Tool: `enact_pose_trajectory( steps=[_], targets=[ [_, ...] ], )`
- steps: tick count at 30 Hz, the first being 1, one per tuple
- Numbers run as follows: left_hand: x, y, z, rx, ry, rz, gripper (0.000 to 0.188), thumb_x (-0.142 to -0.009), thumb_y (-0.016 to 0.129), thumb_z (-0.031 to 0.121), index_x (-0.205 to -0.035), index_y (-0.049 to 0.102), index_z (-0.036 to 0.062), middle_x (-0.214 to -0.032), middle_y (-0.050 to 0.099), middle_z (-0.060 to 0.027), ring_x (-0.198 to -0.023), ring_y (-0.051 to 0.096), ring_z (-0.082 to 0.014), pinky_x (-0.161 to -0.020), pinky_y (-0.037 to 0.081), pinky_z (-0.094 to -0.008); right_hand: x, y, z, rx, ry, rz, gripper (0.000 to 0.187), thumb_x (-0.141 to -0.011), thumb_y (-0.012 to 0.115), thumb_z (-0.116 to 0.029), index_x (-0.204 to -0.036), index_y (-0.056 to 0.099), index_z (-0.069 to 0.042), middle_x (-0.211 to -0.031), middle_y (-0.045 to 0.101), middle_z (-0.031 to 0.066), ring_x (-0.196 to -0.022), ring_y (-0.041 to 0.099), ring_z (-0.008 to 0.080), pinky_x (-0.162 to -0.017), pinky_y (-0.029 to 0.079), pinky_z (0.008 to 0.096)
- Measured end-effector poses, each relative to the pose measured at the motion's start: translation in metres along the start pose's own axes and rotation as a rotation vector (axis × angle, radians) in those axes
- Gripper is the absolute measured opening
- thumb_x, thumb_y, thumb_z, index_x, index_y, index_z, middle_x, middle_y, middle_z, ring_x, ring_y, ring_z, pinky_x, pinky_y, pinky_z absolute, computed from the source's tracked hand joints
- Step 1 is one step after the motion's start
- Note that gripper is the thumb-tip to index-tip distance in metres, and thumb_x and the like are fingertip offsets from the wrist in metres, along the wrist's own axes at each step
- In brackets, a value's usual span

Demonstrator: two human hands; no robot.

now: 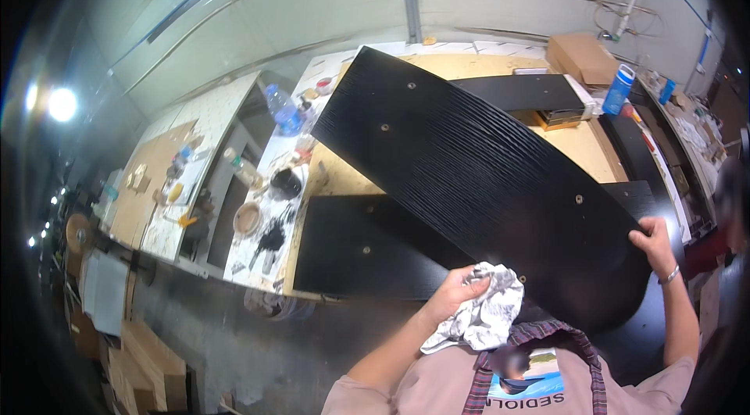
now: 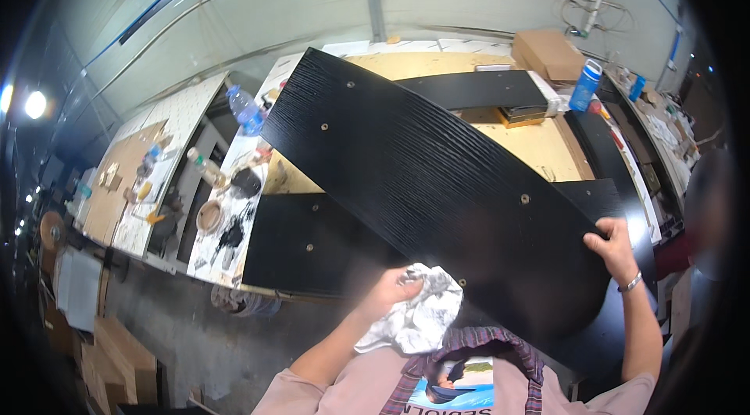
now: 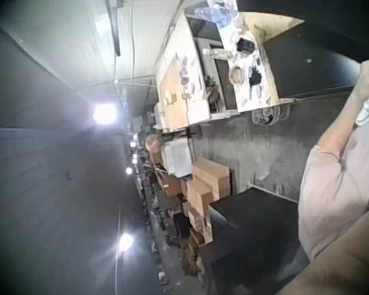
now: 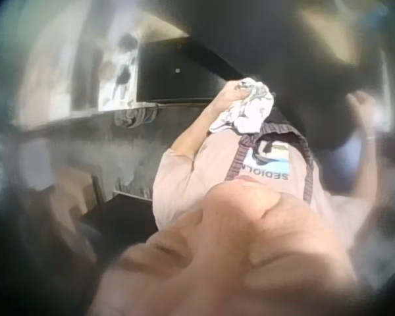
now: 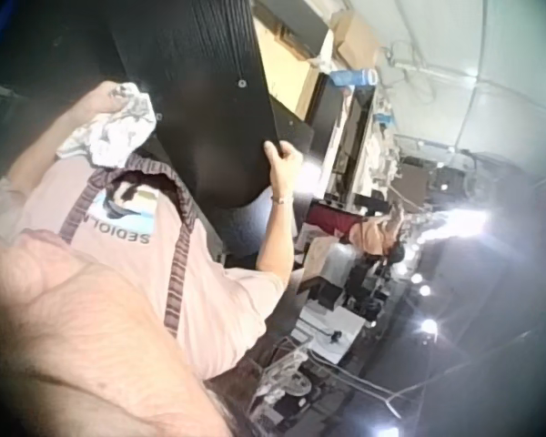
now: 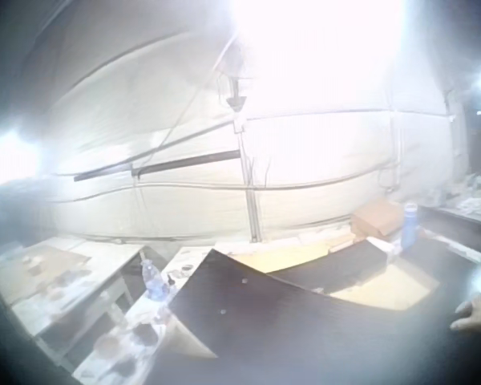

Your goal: The person wipes the surface of a black wooden panel with a white cloth, repeatedly dipping the cloth into a container of dark liquid and spreading it across the panel. The person also flips the panel over to wipe the other side and continues the wiping process.

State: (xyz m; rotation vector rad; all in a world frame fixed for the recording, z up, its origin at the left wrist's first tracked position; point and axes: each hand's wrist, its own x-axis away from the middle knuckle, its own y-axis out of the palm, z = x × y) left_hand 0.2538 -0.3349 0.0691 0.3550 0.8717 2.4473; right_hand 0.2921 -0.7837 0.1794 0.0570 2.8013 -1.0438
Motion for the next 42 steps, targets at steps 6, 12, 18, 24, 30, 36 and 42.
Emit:
enact_pose_trajectory(
  steps=[6, 12, 18, 24, 30, 36, 42],
  targets=[
    [-0.019, 0.012, -0.003, -0.169, -0.263, -0.190, 0.038, -0.101, 0.068, 0.027, -0.127, 0.063, -0.0012, -0.114, 0.069, -0.0053, -0.105, 0.063, -0.0106, -0.093, 0.049, -0.0280, 0.091, 0.010, 0.061, -0.071, 0.111, 0.186, 0.053, -0.077, 0.083, -0.030, -0.062, 0.037, -0.008, -0.065, 0.032, -0.0082, -0.062, 0.032, 0.0039, -0.052, 0.022, 0.0305],
    [-0.045, 0.023, -0.008, -0.365, -0.397, -0.341, 0.047, -0.099, 0.069, 0.034, -0.130, 0.061, -0.0006, -0.118, 0.068, -0.0053, -0.108, 0.061, -0.0105, -0.096, 0.048, -0.0283, 0.167, 0.024, 0.070, -0.106, 0.198, 0.375, 0.062, -0.075, 0.086, -0.039, -0.062, 0.034, -0.008, -0.065, 0.028, -0.0072, -0.063, 0.029, 0.0046, -0.053, 0.020, 0.0312],
    [-0.067, 0.034, -0.013, -0.443, -0.475, -0.422, 0.049, -0.099, 0.070, 0.032, -0.133, 0.059, -0.0011, -0.121, 0.067, -0.0068, -0.111, 0.060, -0.0117, -0.098, 0.047, -0.0289, 0.221, 0.036, 0.076, -0.104, 0.293, 0.527, 0.062, -0.076, 0.085, -0.038, -0.063, 0.033, -0.007, -0.064, 0.027, -0.0054, -0.062, 0.027, 0.0058, -0.053, 0.020, 0.0322],
    [-0.080, 0.042, -0.019, -0.582, -0.490, -0.480, 0.051, -0.097, 0.072, 0.028, -0.136, 0.058, -0.0023, -0.122, 0.067, -0.0081, -0.112, 0.060, -0.0131, -0.099, 0.047, -0.0299, 0.251, 0.037, 0.081, -0.088, 0.329, 0.596, 0.060, -0.075, 0.084, -0.034, -0.062, 0.033, -0.006, -0.065, 0.026, -0.0049, -0.061, 0.027, 0.0063, -0.053, 0.020, 0.0323],
    [-0.081, 0.039, -0.024, -0.580, -0.511, -0.508, 0.051, -0.096, 0.072, 0.027, -0.136, 0.059, -0.0033, -0.121, 0.067, -0.0079, -0.111, 0.061, -0.0134, -0.099, 0.048, -0.0298, 0.261, 0.032, 0.090, -0.165, 0.396, 0.527, 0.053, -0.077, 0.080, -0.030, -0.061, 0.034, -0.008, -0.065, 0.027, -0.0063, -0.061, 0.028, 0.0054, -0.053, 0.021, 0.0317],
    [-0.083, 0.044, -0.023, -0.563, -0.524, -0.499, 0.049, -0.096, 0.073, 0.027, -0.132, 0.060, -0.0038, -0.117, 0.068, -0.0071, -0.108, 0.061, -0.0122, -0.097, 0.048, -0.0288, 0.197, 0.012, 0.054, -0.232, 0.423, 0.358, 0.045, -0.085, 0.071, -0.021, -0.057, 0.039, -0.008, -0.063, 0.033, -0.0097, -0.060, 0.028, 0.0033, -0.052, 0.021, 0.0309],
    [-0.073, 0.035, -0.010, -0.454, -0.298, -0.400, 0.054, -0.089, 0.080, 0.028, -0.130, 0.060, -0.0016, -0.117, 0.068, -0.0077, -0.108, 0.061, -0.0127, -0.095, 0.050, -0.0302, 0.132, 0.018, 0.059, 0.043, 0.238, 0.472, 0.048, -0.089, 0.071, -0.022, -0.063, 0.035, -0.003, -0.062, 0.027, -0.0016, -0.061, 0.029, 0.0068, -0.052, 0.023, 0.0334]
  ],
)
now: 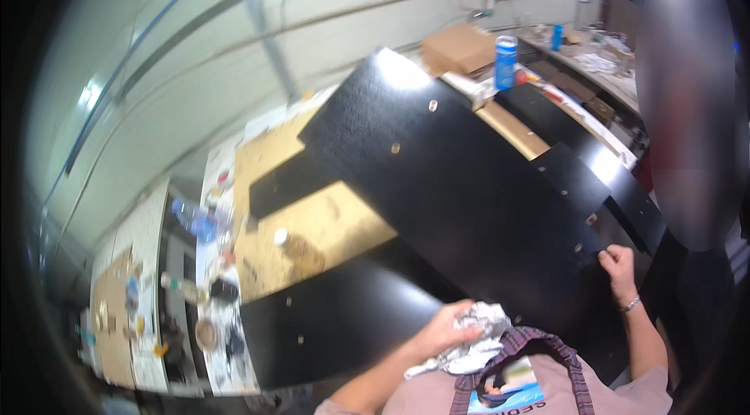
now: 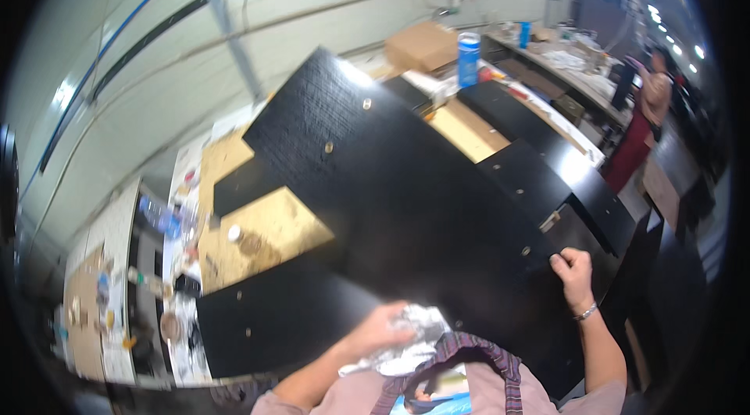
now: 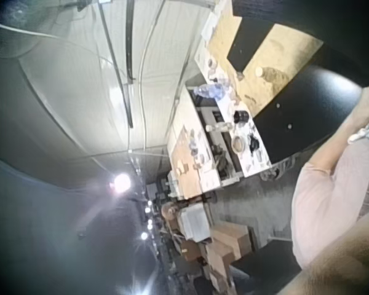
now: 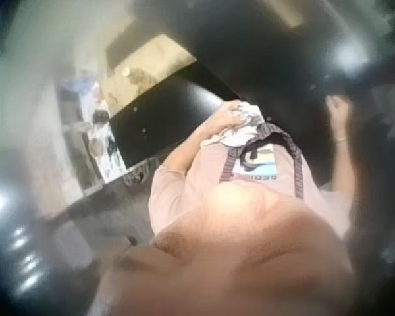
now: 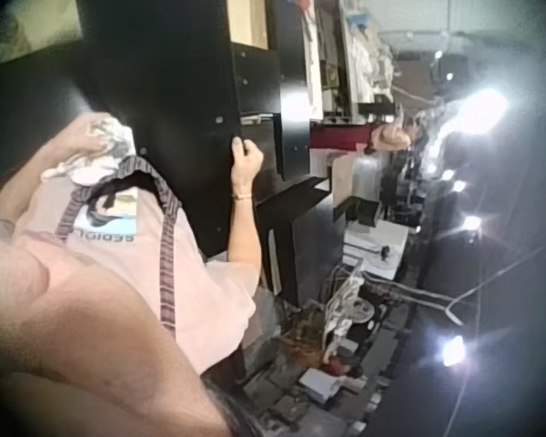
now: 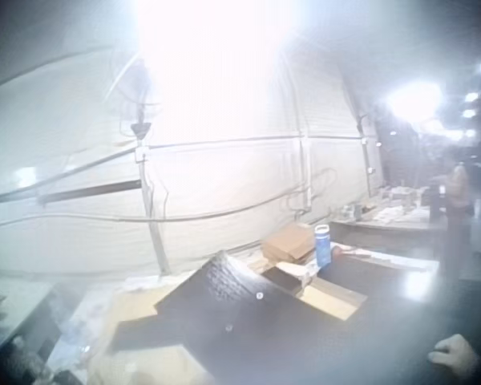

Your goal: The person wipes the surface of a black wooden panel with a white cloth, repeatedly dipping the cloth into a container of dark liquid and spreading it across the panel. The person also flips the panel over to wipe the other side and continues the wiping process.

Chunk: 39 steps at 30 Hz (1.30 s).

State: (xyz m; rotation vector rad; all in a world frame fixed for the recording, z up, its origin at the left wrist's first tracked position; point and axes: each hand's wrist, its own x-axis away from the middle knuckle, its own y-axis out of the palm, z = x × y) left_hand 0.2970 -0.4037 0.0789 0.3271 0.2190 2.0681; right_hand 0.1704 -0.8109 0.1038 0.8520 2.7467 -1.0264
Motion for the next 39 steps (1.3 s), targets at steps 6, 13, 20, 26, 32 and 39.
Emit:
enact_pose_trajectory(
  steps=[6, 13, 20, 26, 32, 39],
  targets=[
    [0.042, -0.001, 0.007, 0.251, 0.214, 0.207, 0.035, -0.093, 0.077, 0.021, -0.114, 0.065, -0.0051, -0.102, 0.070, -0.0043, -0.093, 0.061, -0.0073, -0.083, 0.051, -0.0261, -0.100, -0.026, 0.013, -0.014, -0.174, -0.210, 0.042, -0.092, 0.064, -0.017, -0.070, 0.030, -0.010, -0.069, 0.025, -0.0065, -0.063, 0.025, 0.0054, -0.054, 0.018, 0.0330],
    [0.088, 0.043, -0.016, 0.503, 0.331, 0.431, 0.036, -0.094, 0.074, 0.016, -0.119, 0.066, -0.0092, -0.109, 0.072, -0.0108, -0.100, 0.065, -0.0131, -0.089, 0.052, -0.0283, -0.217, 0.068, -0.048, -0.014, -0.418, -0.535, 0.042, -0.094, 0.067, -0.023, -0.069, 0.036, -0.010, -0.070, 0.028, -0.0072, -0.064, 0.028, 0.0057, -0.055, 0.021, 0.0299],
    [0.115, 0.066, -0.040, 0.690, 0.442, 0.602, 0.033, -0.099, 0.068, 0.014, -0.125, 0.064, -0.0072, -0.114, 0.072, -0.0099, -0.099, 0.069, -0.0125, -0.089, 0.056, -0.0278, -0.243, 0.193, -0.099, 0.032, -0.471, -0.853, 0.045, -0.089, 0.069, -0.025, -0.062, 0.037, -0.009, -0.066, 0.029, -0.0073, -0.061, 0.028, 0.0057, -0.053, 0.021, 0.0315],
    [0.126, 0.077, -0.057, 0.728, 0.399, 0.722, 0.034, -0.101, 0.066, 0.014, -0.128, 0.064, -0.0070, -0.116, 0.073, -0.0124, -0.102, 0.072, -0.0163, -0.091, 0.058, -0.0298, -0.233, 0.250, -0.119, 0.002, -0.438, -1.066, 0.046, -0.090, 0.071, -0.023, -0.059, 0.041, -0.009, -0.060, 0.032, -0.0082, -0.057, 0.028, 0.0050, -0.051, 0.020, 0.0326],
    [0.128, 0.076, -0.064, 0.740, 0.376, 0.780, 0.035, -0.101, 0.064, 0.012, -0.130, 0.061, -0.0066, -0.120, 0.072, -0.0134, -0.105, 0.071, -0.0176, -0.094, 0.057, -0.0304, -0.222, 0.271, -0.121, 0.035, -0.415, -1.124, 0.045, -0.090, 0.074, -0.025, -0.059, 0.047, -0.006, -0.058, 0.035, -0.0077, -0.055, 0.030, 0.0057, -0.050, 0.022, 0.0334],
    [0.127, 0.063, -0.077, 0.768, 0.334, 0.709, 0.033, -0.102, 0.062, 0.011, -0.130, 0.061, -0.0062, -0.121, 0.071, -0.0129, -0.108, 0.071, -0.0177, -0.095, 0.056, -0.0306, -0.218, 0.274, -0.108, 0.124, -0.454, -1.099, 0.045, -0.089, 0.073, -0.025, -0.060, 0.047, -0.002, -0.056, 0.031, -0.0027, -0.054, 0.029, 0.0084, -0.051, 0.023, 0.0362]
  ],
)
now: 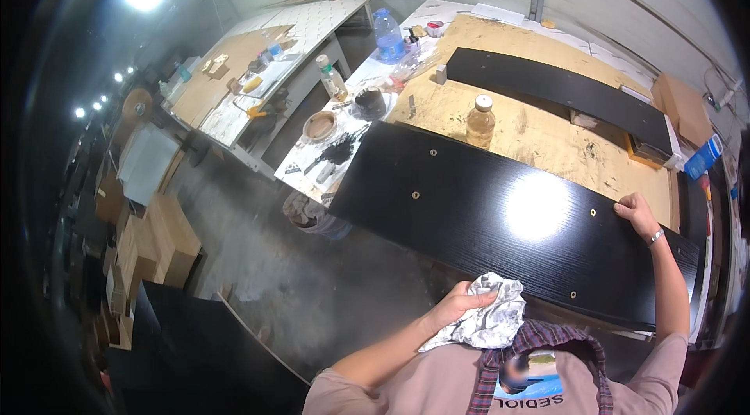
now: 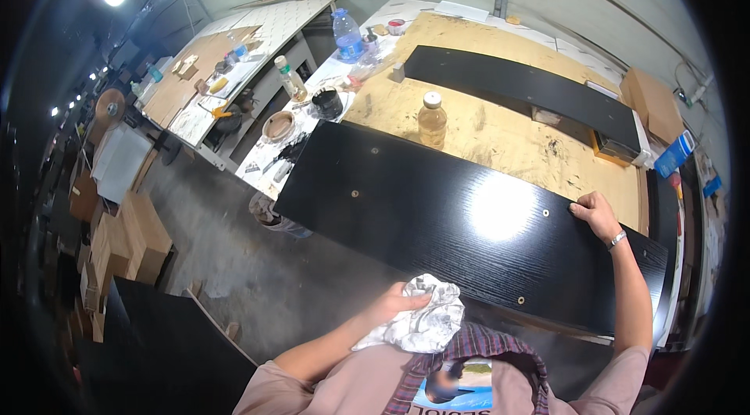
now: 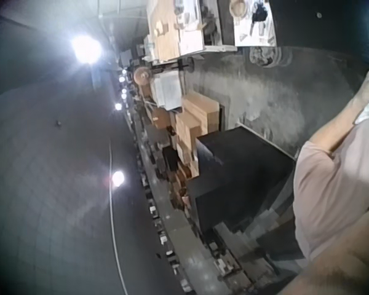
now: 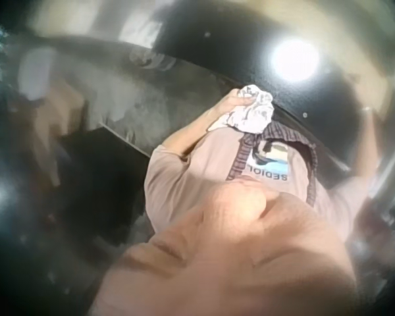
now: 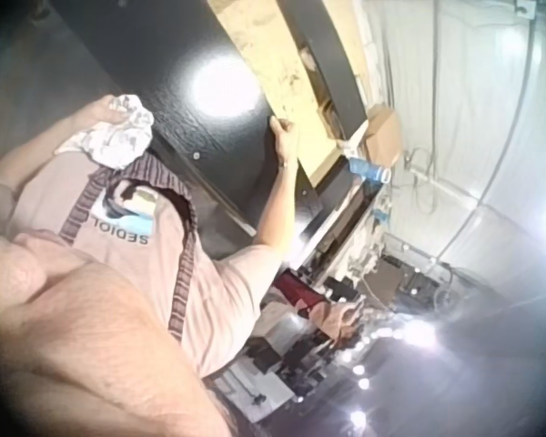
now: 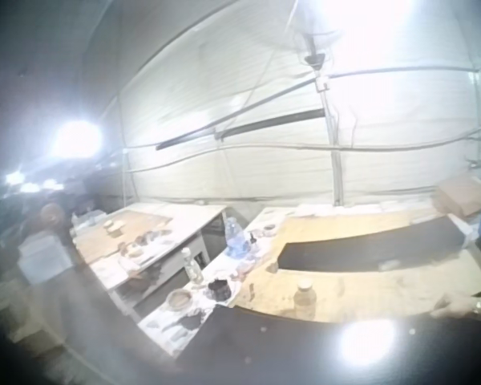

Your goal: The person wipes the surface of a black wooden panel with a white cloth, repeatedly dipping the cloth into a container of dark liquid and spreading it across the panel. The person also flips the panel over to wipe the other side and continues the wiping process.

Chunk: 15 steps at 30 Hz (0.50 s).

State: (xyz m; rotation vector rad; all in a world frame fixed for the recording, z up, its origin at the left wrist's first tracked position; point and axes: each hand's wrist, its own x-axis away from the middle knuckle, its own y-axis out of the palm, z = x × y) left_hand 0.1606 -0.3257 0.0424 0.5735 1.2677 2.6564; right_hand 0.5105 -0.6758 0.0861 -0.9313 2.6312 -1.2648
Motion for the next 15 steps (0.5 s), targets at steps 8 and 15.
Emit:
enact_pose_trajectory(
  steps=[8, 15],
  targets=[
    [-0.006, -0.020, 0.007, -0.023, -0.083, 0.003, 0.033, -0.101, 0.064, 0.013, -0.130, 0.062, -0.0044, -0.122, 0.070, -0.0105, -0.109, 0.068, -0.0159, -0.096, 0.054, -0.0309, 0.004, 0.000, 0.006, 0.147, -0.013, 0.089, 0.053, -0.086, 0.074, -0.038, -0.060, 0.047, 0.000, -0.054, 0.029, 0.0050, -0.051, 0.030, 0.0149, -0.051, 0.025, 0.0398],
    [0.013, -0.076, 0.019, -0.287, 0.115, 0.480, 0.043, -0.110, 0.048, 0.033, -0.119, 0.069, -0.0034, -0.111, 0.073, -0.0084, -0.098, 0.069, -0.0141, -0.088, 0.055, -0.0289, 0.009, 0.004, 0.003, 0.211, -0.017, 0.135, 0.055, -0.085, 0.073, -0.046, -0.066, 0.059, 0.004, -0.053, 0.037, 0.0123, -0.050, 0.038, 0.0206, -0.053, 0.030, 0.0412]
  ],
)
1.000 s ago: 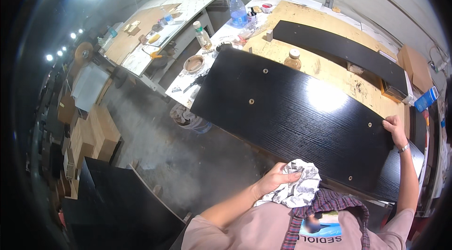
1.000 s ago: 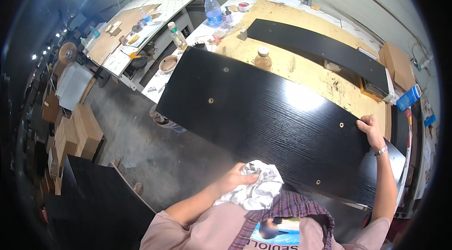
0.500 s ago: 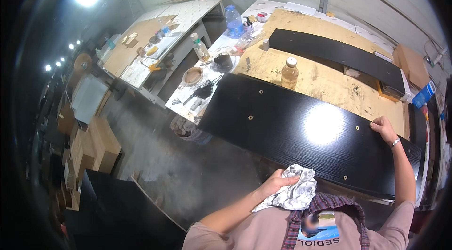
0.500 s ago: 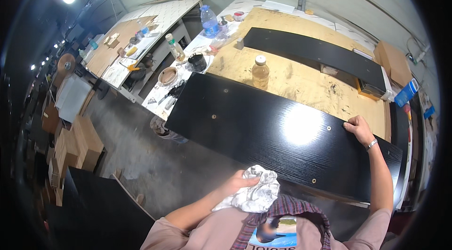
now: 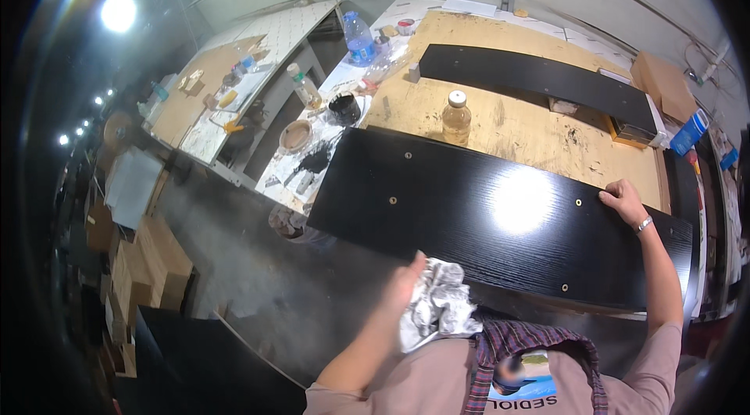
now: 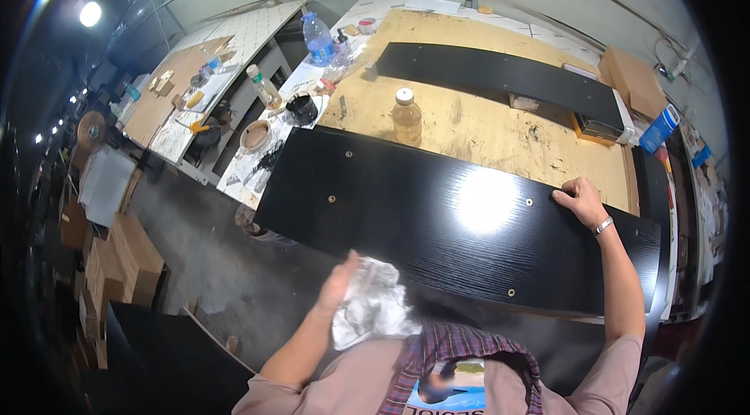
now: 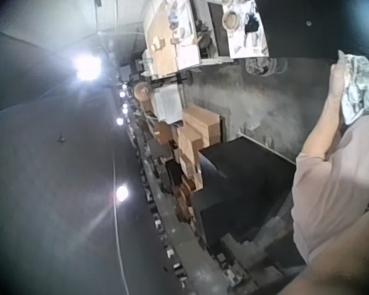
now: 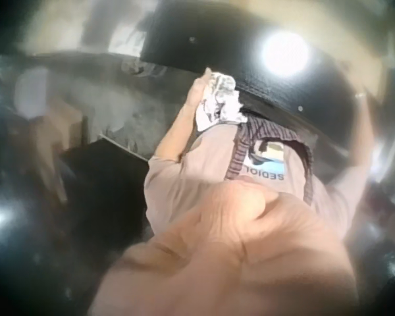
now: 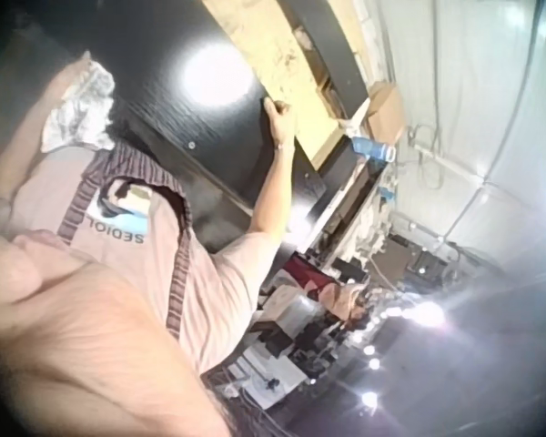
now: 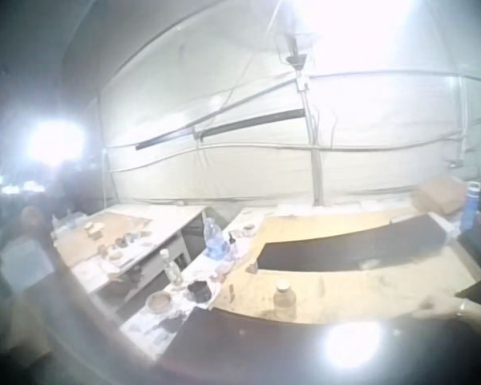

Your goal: The person wipes the surface of a black wooden panel with a white cloth, repeatedly dipping the cloth into a container of dark liquid and spreading it across the panel. The person also flips the panel over to wipe the other side and continues the wiping process.

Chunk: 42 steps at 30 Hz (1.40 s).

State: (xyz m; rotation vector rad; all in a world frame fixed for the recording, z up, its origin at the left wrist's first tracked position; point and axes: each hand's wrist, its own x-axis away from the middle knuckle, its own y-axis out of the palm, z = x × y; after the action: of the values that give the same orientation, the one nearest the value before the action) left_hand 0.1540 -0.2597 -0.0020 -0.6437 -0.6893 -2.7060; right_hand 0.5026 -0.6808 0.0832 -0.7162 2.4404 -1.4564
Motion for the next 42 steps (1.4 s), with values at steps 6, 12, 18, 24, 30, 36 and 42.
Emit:
enact_pose_trajectory(
  steps=[6, 12, 18, 24, 30, 36, 42],
  targets=[
    [0.031, 0.014, 0.010, -0.050, 0.108, 0.172, 0.039, -0.107, 0.057, 0.030, -0.094, 0.077, -0.0013, -0.089, 0.075, -0.0046, -0.079, 0.067, -0.0088, -0.073, 0.052, -0.0249, -0.001, 0.004, -0.013, 0.097, -0.009, -0.001, 0.056, -0.088, 0.073, -0.044, -0.066, 0.059, 0.006, -0.053, 0.040, 0.0163, -0.048, 0.041, 0.0236, -0.052, 0.033, 0.0429],
    [0.044, 0.026, 0.022, -0.195, -0.007, 0.163, 0.028, -0.106, 0.061, 0.025, -0.107, 0.076, 0.0001, -0.102, 0.071, 0.0008, -0.093, 0.060, -0.0059, -0.083, 0.048, -0.0262, -0.017, 0.004, -0.029, 0.207, 0.053, 0.065, 0.057, -0.096, 0.067, -0.042, -0.066, 0.062, 0.007, -0.054, 0.046, 0.0224, -0.046, 0.047, 0.0301, -0.052, 0.037, 0.0460],
    [0.042, -0.005, 0.046, -0.264, -0.274, -0.184, 0.034, -0.105, 0.062, 0.025, -0.120, 0.071, -0.0031, -0.112, 0.072, -0.0042, -0.102, 0.061, -0.0094, -0.091, 0.049, -0.0276, -0.050, 0.027, -0.033, 0.293, 0.078, 0.185, 0.064, -0.099, 0.061, -0.046, -0.064, 0.061, 0.008, -0.055, 0.050, 0.0257, -0.048, 0.052, 0.0378, -0.054, 0.040, 0.0487],
    [0.042, -0.120, 0.077, -0.407, -0.050, -0.162, 0.041, -0.092, 0.079, 0.023, -0.123, 0.070, -0.0021, -0.116, 0.074, -0.0093, -0.105, 0.065, -0.0139, -0.095, 0.052, -0.0319, -0.055, 0.039, -0.022, 0.412, 0.170, 0.440, 0.057, -0.097, 0.066, -0.038, -0.064, 0.057, 0.008, -0.060, 0.051, 0.0274, -0.051, 0.053, 0.0398, -0.054, 0.040, 0.0490],
    [0.021, -0.241, 0.118, -0.265, -0.020, -0.014, 0.022, -0.090, 0.075, 0.005, -0.110, 0.074, -0.0035, -0.095, 0.073, -0.0035, -0.086, 0.064, -0.0093, -0.075, 0.052, -0.0259, -0.072, 0.072, -0.127, 0.346, 0.215, 0.536, 0.043, -0.097, 0.066, -0.031, -0.076, 0.061, 0.007, -0.076, 0.061, 0.0228, -0.067, 0.060, 0.0367, -0.063, 0.044, 0.0445],
    [-0.016, -0.239, 0.201, -0.152, 0.544, 0.352, 0.016, -0.095, 0.067, 0.004, -0.108, 0.072, -0.0051, -0.095, 0.074, -0.0065, -0.080, 0.067, -0.0103, -0.072, 0.053, -0.0253, -0.071, 0.125, -0.312, 0.024, -0.125, 0.365, 0.019, -0.091, 0.070, -0.014, -0.090, 0.068, 0.006, -0.090, 0.067, 0.0149, -0.083, 0.066, 0.0287, -0.074, 0.051, 0.0360],
    [-0.009, -0.144, 0.280, -0.137, 0.774, 0.009, 0.034, -0.094, 0.072, 0.016, -0.119, 0.066, -0.0058, -0.101, 0.073, -0.0132, -0.088, 0.071, -0.0213, -0.084, 0.056, -0.0330, -0.053, 0.155, -0.453, -1.032, -0.043, -0.278, 0.098, -0.077, 0.084, -0.059, -0.148, 0.048, -0.002, -0.145, 0.055, 0.0146, -0.132, 0.056, 0.0260, -0.105, 0.050, 0.0402]
  ],
)
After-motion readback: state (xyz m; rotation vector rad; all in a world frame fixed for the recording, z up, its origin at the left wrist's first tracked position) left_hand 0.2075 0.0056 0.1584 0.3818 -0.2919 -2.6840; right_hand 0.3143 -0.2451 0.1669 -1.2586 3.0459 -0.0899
